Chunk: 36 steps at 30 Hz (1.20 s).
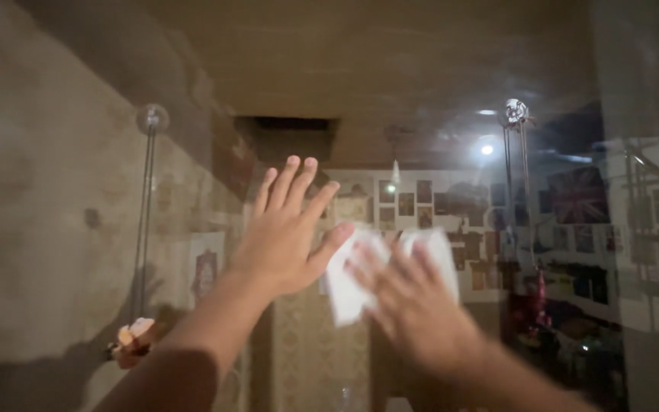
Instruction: Cleaning a glass window pane using a cleaning spray and a cloth.
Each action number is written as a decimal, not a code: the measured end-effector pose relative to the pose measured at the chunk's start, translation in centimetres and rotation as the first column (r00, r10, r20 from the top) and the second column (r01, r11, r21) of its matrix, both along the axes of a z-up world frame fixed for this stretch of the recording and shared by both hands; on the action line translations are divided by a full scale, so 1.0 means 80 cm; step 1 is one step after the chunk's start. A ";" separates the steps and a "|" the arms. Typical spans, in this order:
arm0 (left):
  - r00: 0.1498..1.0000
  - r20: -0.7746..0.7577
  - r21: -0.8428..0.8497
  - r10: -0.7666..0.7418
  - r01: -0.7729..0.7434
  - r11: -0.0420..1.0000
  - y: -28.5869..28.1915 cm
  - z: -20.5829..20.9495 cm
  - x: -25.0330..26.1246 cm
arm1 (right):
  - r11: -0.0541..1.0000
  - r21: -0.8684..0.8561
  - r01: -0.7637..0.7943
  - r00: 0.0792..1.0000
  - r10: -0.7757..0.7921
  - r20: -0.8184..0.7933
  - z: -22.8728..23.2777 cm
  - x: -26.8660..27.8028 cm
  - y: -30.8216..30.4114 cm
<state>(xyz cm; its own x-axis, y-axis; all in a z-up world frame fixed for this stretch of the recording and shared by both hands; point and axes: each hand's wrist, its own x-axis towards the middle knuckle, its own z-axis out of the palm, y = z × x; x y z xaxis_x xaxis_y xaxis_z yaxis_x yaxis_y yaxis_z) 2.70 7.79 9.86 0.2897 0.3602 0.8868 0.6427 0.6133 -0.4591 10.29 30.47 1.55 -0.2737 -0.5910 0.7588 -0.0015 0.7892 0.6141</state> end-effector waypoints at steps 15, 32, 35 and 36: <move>0.997 -0.069 -0.127 0.031 -0.039 0.991 -0.217 -0.005 0.010 | 0.999 -0.033 -0.037 0.999 0.037 0.029 -0.032 -0.057 -0.138; 0.992 0.018 0.074 0.127 -0.128 0.989 -0.342 -0.064 -0.116 | 0.986 0.045 0.161 0.987 -0.161 -0.006 0.027 -0.075 -0.190; 0.994 0.019 0.093 0.112 -0.113 0.989 -0.338 -0.066 -0.123 | 0.897 -0.220 0.383 0.921 -0.351 0.168 0.086 -0.048 -0.204; 0.993 0.019 0.103 0.115 -0.117 0.988 -0.338 -0.067 -0.125 | 0.766 -0.450 0.458 0.884 -0.339 0.323 0.105 -0.035 -0.219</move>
